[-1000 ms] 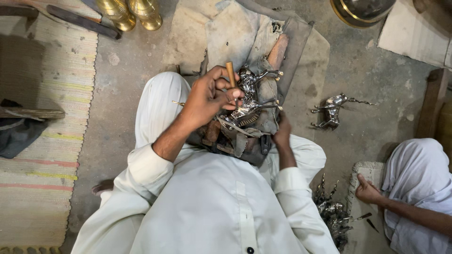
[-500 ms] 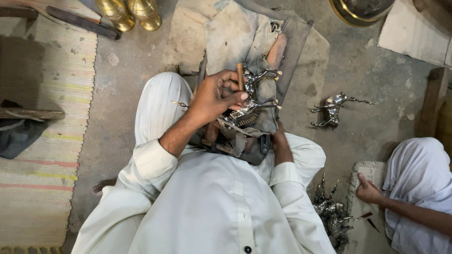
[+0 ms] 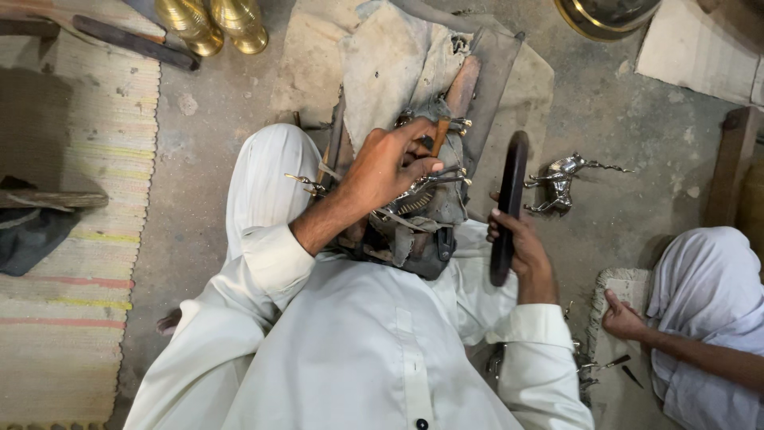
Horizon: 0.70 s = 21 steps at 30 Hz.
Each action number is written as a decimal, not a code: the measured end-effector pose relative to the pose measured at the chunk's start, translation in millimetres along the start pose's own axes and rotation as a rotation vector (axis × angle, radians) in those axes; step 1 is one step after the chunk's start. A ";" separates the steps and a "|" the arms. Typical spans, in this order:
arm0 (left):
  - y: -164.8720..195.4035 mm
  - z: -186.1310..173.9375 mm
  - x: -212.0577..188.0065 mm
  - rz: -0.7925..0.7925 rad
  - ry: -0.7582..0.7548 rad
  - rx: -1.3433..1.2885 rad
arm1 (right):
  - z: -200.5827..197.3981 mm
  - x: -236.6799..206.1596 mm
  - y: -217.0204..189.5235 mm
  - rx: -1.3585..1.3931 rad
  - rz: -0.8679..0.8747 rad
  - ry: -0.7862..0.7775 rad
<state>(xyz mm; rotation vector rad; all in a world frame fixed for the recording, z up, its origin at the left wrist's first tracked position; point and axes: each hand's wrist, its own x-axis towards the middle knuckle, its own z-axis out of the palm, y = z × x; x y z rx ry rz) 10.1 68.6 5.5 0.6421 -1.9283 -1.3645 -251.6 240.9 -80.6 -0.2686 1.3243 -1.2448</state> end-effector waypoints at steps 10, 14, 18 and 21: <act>-10.0 2.6 6.0 0.018 -0.062 0.206 | -3.8 -8.5 -80.3 -0.571 -0.233 -0.275; -11.6 1.6 6.6 0.021 -0.074 0.219 | 18.4 -7.6 -99.6 -0.938 -0.453 -0.118; -12.8 2.9 7.2 0.030 -0.059 0.215 | 46.8 -15.5 -134.3 -1.464 -0.589 -0.004; -13.5 4.2 7.2 0.034 -0.059 0.225 | 60.0 -26.9 -165.2 -1.777 -0.629 0.070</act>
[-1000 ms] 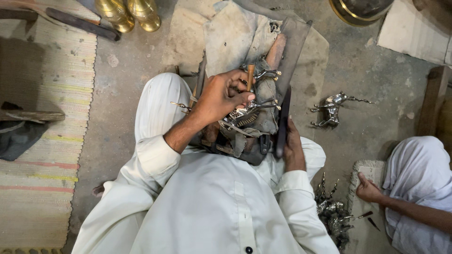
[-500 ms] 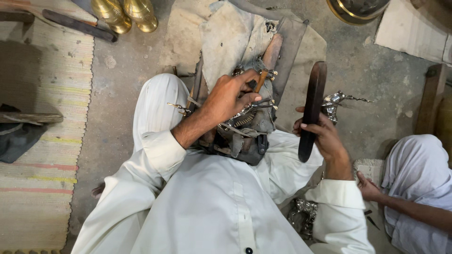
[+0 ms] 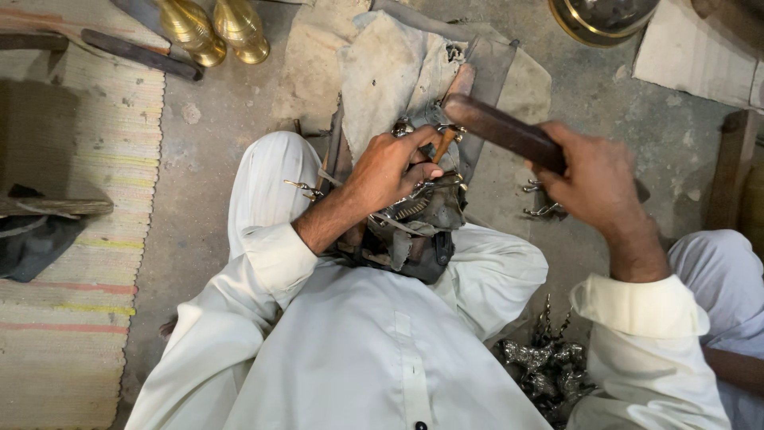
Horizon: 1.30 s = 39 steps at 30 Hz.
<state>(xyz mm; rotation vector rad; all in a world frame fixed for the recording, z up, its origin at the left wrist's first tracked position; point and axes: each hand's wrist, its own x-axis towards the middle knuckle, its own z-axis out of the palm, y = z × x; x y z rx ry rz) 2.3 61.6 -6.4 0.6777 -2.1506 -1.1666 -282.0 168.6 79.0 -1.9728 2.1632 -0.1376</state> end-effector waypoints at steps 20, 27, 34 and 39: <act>-1.4 3.0 0.9 0.024 -0.013 -0.018 | -20.3 -1.2 2.6 -0.114 -0.008 -0.007; 2.3 0.5 0.3 -0.050 -0.012 -0.004 | -18.5 -4.0 3.8 0.003 0.055 0.045; 7.0 -6.6 -6.3 -0.025 -0.036 -0.126 | -14.9 -7.3 -2.8 -0.010 -0.026 -0.126; 5.8 -6.8 -5.5 0.093 -0.069 -0.105 | -2.4 -12.7 -8.1 0.158 0.110 -0.048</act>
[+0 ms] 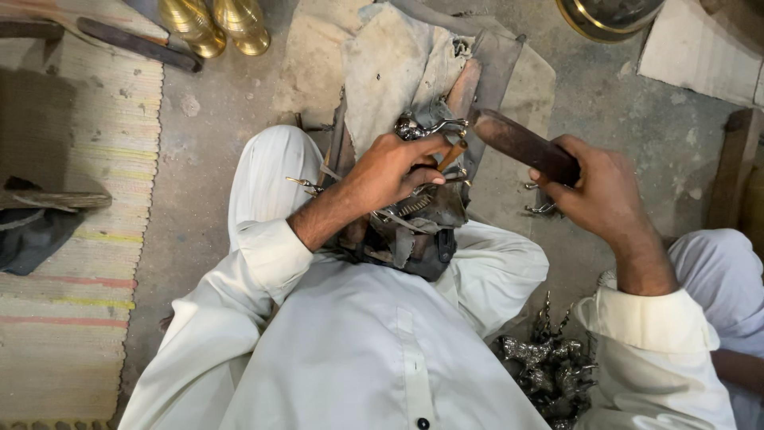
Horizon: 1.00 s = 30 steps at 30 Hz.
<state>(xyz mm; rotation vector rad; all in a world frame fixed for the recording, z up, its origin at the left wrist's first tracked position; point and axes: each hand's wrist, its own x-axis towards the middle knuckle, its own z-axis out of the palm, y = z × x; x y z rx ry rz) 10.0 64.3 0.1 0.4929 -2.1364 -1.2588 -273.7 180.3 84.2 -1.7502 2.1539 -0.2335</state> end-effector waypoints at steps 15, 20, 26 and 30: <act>-5.3 6.6 2.5 -0.002 0.043 0.128 | 11.8 -4.8 10.7 -0.213 -0.212 0.325; -5.3 5.1 4.5 -0.007 0.009 0.123 | 7.8 -4.8 10.2 -0.318 -0.170 0.234; -5.0 5.2 6.2 -0.022 -0.001 0.107 | 1.3 -5.9 12.2 -0.167 -0.169 0.266; -5.2 5.2 5.4 -0.025 -0.002 0.063 | 4.6 -4.7 10.6 -0.181 -0.175 0.235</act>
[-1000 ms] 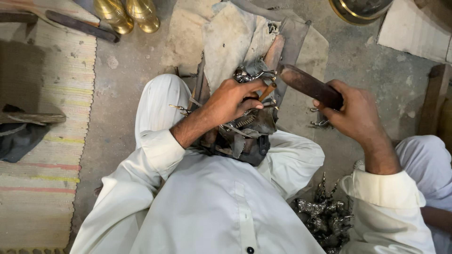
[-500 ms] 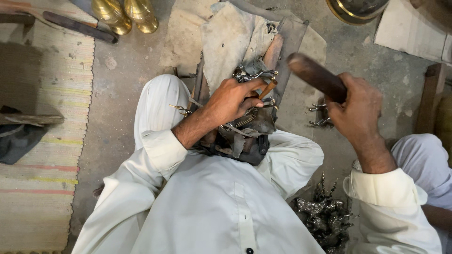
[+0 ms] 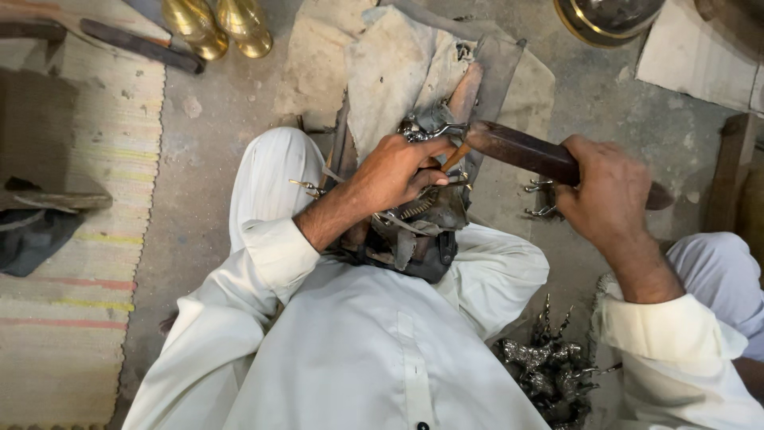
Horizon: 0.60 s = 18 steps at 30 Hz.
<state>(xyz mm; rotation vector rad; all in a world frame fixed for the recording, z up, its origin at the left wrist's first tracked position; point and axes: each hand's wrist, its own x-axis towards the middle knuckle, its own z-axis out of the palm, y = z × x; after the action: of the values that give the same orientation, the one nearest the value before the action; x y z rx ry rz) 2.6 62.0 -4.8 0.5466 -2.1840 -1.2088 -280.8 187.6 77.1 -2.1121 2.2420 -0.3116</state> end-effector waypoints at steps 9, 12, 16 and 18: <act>-2.4 -1.1 0.6 0.032 -0.017 0.015 | -3.1 -4.2 -2.3 0.063 0.064 0.034; -4.3 -1.8 -1.0 0.020 -0.020 -0.015 | -2.9 -3.7 -3.3 -0.060 -0.021 0.051; -5.4 0.6 -2.3 -0.032 0.032 -0.002 | -2.0 -2.7 -4.8 0.259 0.285 0.090; -5.9 0.5 -2.4 -0.037 0.049 0.026 | -1.8 -1.3 -5.0 0.014 0.064 0.074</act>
<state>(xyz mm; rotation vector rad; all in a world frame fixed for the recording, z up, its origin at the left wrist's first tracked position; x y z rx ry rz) 4.5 60.8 -10.7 0.6232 -2.1606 -1.1749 -276.1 188.8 79.6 -2.0502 2.3349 -0.4073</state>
